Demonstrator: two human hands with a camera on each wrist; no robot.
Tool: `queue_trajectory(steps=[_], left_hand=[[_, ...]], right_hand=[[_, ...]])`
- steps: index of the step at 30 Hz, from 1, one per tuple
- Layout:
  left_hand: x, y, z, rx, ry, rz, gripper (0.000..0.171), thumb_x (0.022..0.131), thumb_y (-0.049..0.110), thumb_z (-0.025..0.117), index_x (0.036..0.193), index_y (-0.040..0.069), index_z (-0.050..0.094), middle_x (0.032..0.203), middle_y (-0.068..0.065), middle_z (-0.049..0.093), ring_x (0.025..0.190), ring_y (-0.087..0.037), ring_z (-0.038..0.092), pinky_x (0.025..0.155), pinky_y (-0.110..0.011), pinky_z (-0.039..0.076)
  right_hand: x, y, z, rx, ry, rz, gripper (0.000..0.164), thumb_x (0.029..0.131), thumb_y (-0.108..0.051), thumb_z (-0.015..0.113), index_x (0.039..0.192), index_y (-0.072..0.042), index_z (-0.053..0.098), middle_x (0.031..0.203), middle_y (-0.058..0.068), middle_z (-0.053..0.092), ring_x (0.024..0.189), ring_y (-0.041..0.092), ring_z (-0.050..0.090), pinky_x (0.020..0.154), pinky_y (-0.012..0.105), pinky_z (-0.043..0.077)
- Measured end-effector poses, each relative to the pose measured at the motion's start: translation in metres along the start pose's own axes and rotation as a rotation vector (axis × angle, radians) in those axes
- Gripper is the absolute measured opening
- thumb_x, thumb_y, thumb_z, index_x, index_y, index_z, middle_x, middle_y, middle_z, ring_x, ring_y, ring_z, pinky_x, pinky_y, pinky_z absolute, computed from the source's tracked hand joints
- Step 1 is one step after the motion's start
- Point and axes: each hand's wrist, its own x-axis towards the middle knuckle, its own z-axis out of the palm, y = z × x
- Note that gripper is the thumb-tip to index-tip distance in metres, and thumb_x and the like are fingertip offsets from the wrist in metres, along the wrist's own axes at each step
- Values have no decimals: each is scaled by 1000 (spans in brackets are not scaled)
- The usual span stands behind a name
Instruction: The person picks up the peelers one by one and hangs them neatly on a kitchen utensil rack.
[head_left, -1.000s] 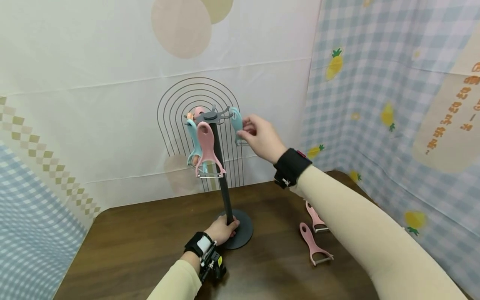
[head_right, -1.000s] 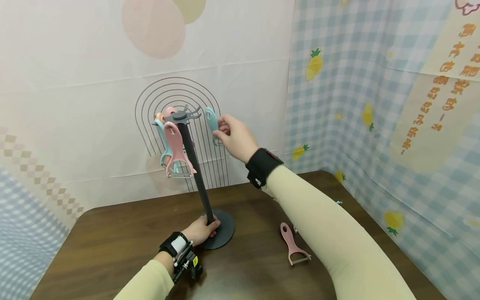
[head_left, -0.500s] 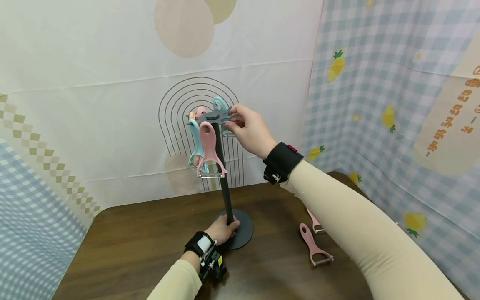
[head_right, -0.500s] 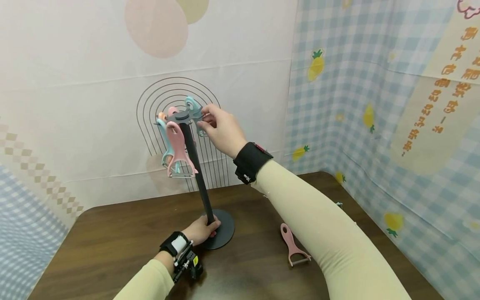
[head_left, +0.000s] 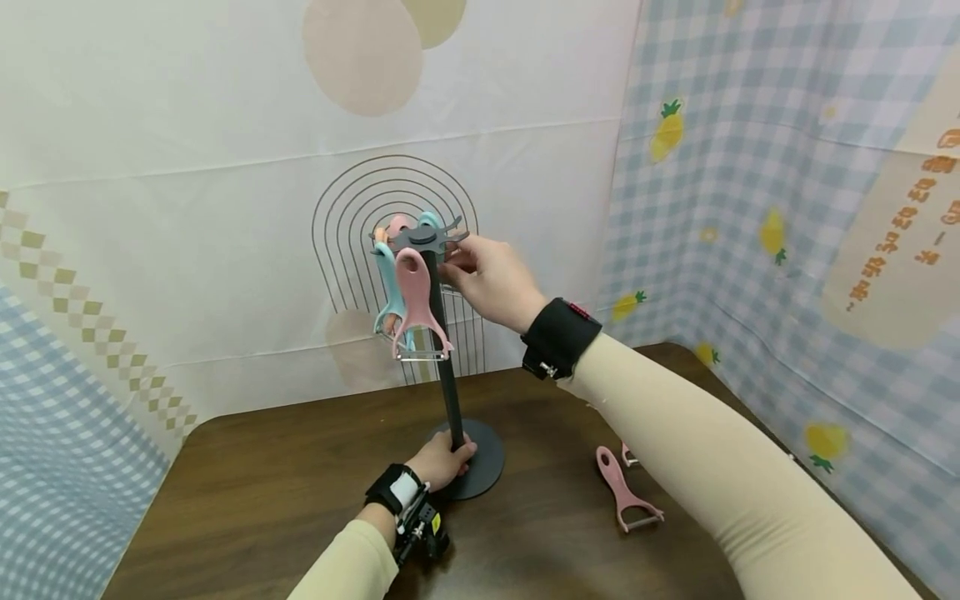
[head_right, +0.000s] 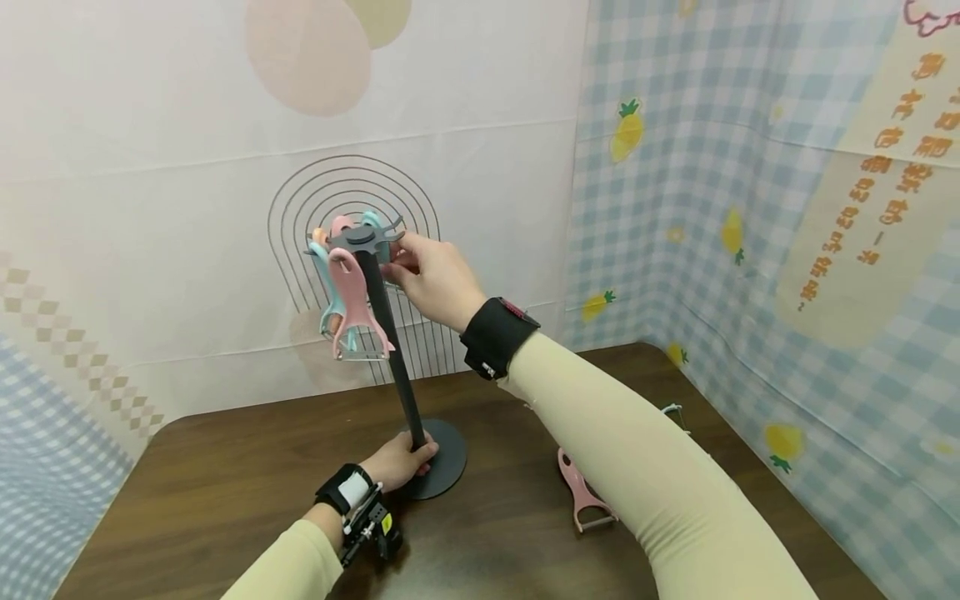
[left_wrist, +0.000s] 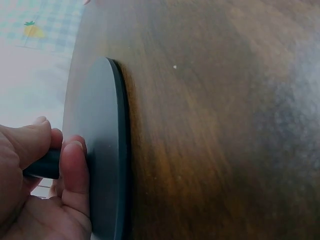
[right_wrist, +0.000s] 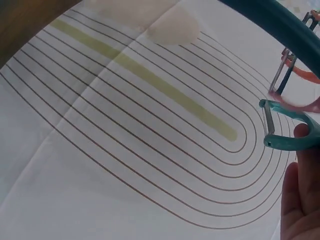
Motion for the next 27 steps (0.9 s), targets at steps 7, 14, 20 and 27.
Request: queue_trajectory(steps=[7, 14, 20, 27], left_hand=[[-2, -2, -1, -3, -4, -7, 18, 102, 20, 52, 96, 4, 58, 73, -5, 58, 68, -16, 57, 64, -31, 43], [3, -2, 0, 20, -8, -10, 18, 101, 21, 53, 95, 6, 59, 72, -3, 59, 68, -16, 57, 64, -32, 43], [0, 1, -1, -1, -8, 14, 18, 102, 19, 52, 95, 4, 58, 74, -6, 60, 69, -17, 58, 65, -32, 44], [-1, 3, 0, -13, -11, 21, 16, 102, 17, 51, 97, 3, 57, 71, -6, 58, 66, -16, 55, 62, -30, 42]], right_hand=[[0, -2, 7, 36, -1, 4, 22, 95, -11, 62, 115, -1, 61, 108, 13, 69, 99, 18, 67, 84, 25, 50], [-5, 1, 3, 5, -15, 16, 28, 98, -13, 58, 124, -3, 56, 119, 11, 65, 114, 19, 60, 92, 26, 45], [-15, 15, -9, -89, -48, -50, 36, 99, -25, 56, 132, -11, 51, 130, 6, 58, 126, 18, 50, 102, 29, 36], [-39, 53, -24, -173, -191, 58, 50, 97, -45, 54, 137, -15, 48, 137, 4, 54, 126, 20, 49, 101, 39, 39]])
